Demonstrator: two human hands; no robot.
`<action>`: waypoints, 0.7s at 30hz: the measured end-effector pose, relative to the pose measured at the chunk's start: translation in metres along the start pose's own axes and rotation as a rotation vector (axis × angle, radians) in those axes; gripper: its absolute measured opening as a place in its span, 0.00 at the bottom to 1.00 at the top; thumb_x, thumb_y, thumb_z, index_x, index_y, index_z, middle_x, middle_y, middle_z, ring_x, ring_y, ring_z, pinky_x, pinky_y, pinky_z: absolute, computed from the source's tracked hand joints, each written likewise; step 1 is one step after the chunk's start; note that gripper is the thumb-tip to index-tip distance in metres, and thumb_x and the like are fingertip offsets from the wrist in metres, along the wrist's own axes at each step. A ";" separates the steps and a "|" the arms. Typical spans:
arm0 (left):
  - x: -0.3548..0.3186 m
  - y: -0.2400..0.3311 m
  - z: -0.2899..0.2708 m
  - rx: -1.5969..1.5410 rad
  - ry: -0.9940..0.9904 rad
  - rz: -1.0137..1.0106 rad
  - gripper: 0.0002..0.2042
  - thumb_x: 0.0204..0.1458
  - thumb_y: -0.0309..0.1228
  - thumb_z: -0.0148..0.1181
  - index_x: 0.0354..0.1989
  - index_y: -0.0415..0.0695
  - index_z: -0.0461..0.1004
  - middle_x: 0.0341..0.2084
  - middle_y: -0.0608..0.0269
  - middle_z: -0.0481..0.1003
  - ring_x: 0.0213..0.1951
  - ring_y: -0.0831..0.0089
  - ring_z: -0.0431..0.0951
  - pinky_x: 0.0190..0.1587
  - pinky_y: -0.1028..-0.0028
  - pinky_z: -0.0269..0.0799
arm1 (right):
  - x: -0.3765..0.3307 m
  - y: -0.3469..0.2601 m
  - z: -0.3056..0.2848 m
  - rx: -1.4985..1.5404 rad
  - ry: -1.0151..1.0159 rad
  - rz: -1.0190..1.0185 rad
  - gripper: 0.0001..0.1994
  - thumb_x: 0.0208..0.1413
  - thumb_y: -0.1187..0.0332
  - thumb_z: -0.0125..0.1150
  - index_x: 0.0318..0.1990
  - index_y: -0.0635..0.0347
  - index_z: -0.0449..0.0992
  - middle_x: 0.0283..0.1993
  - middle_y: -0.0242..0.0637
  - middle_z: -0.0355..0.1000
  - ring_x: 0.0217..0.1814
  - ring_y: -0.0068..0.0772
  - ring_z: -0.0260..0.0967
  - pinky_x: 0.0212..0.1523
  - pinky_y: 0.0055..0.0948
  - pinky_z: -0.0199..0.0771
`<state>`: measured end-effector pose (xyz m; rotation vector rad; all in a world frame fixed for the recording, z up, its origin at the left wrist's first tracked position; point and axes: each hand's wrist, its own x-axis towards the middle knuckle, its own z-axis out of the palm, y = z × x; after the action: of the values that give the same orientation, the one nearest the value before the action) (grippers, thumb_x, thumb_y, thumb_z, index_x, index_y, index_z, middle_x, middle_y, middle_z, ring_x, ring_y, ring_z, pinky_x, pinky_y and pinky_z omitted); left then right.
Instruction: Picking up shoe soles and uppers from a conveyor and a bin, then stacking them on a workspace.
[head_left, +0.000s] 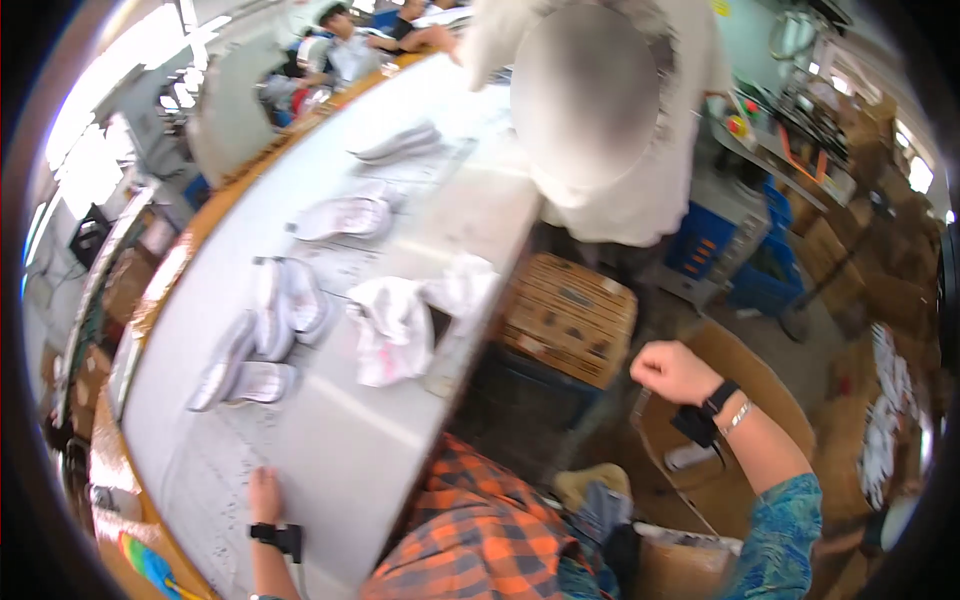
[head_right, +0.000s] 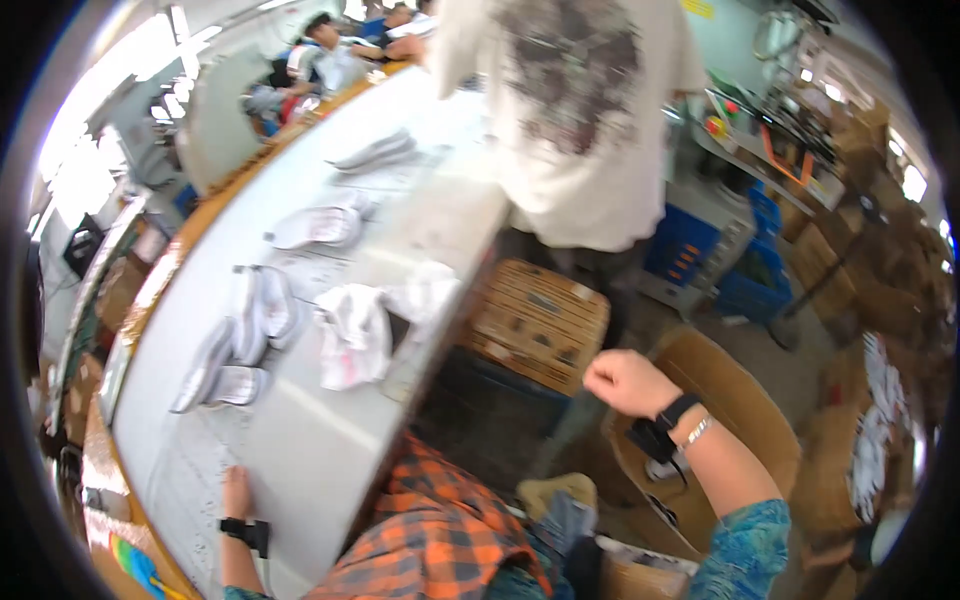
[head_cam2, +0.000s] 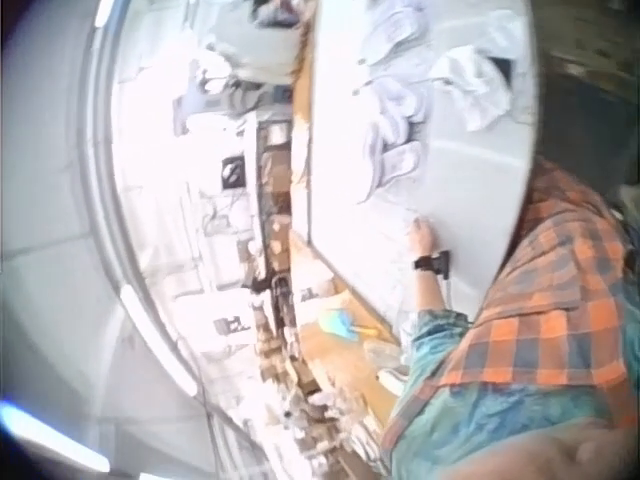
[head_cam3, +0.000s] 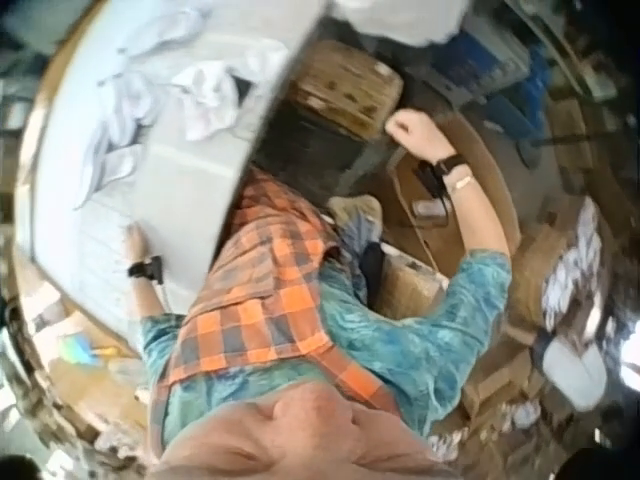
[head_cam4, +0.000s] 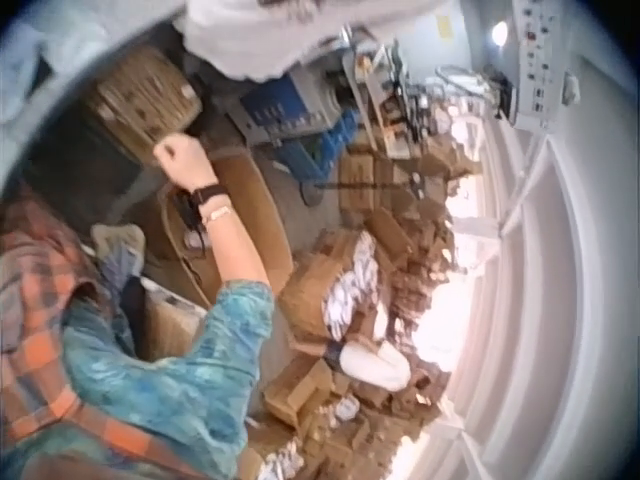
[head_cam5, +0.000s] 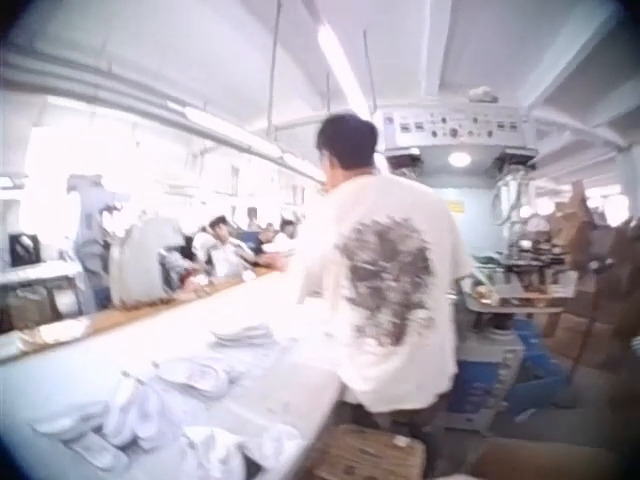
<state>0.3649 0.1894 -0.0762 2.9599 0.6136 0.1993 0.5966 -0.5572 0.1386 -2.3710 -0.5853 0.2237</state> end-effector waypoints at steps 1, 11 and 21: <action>0.000 0.042 -0.020 0.263 -0.067 0.227 0.21 0.52 0.40 0.45 0.45 0.34 0.65 0.46 0.44 0.65 0.50 0.51 0.62 0.52 0.60 0.57 | 0.005 -0.009 0.013 -0.012 -0.034 -0.070 0.11 0.47 0.65 0.54 0.22 0.63 0.71 0.23 0.41 0.68 0.26 0.37 0.66 0.27 0.30 0.64; -0.040 0.133 -0.132 -0.641 0.261 -0.104 0.21 0.47 0.35 0.56 0.47 0.36 0.62 0.42 0.52 0.66 0.43 0.60 0.68 0.46 0.68 0.64 | 0.142 -0.175 0.117 0.458 -0.371 -0.448 0.06 0.48 0.72 0.56 0.34 0.63 0.72 0.31 0.32 0.70 0.29 0.22 0.65 0.30 0.20 0.66; -0.009 0.086 -0.187 -2.121 0.161 -0.460 0.18 0.51 0.29 0.52 0.48 0.39 0.57 0.41 0.58 0.65 0.43 0.67 0.68 0.43 0.69 0.67 | 0.322 -0.257 0.270 1.139 -0.545 0.170 0.10 0.51 0.70 0.52 0.40 0.61 0.65 0.34 0.35 0.68 0.34 0.27 0.67 0.33 0.26 0.69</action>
<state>0.3618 0.1233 0.1187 0.7583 0.4677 0.5409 0.7082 -0.0790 0.1007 -1.2238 -0.3327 0.9989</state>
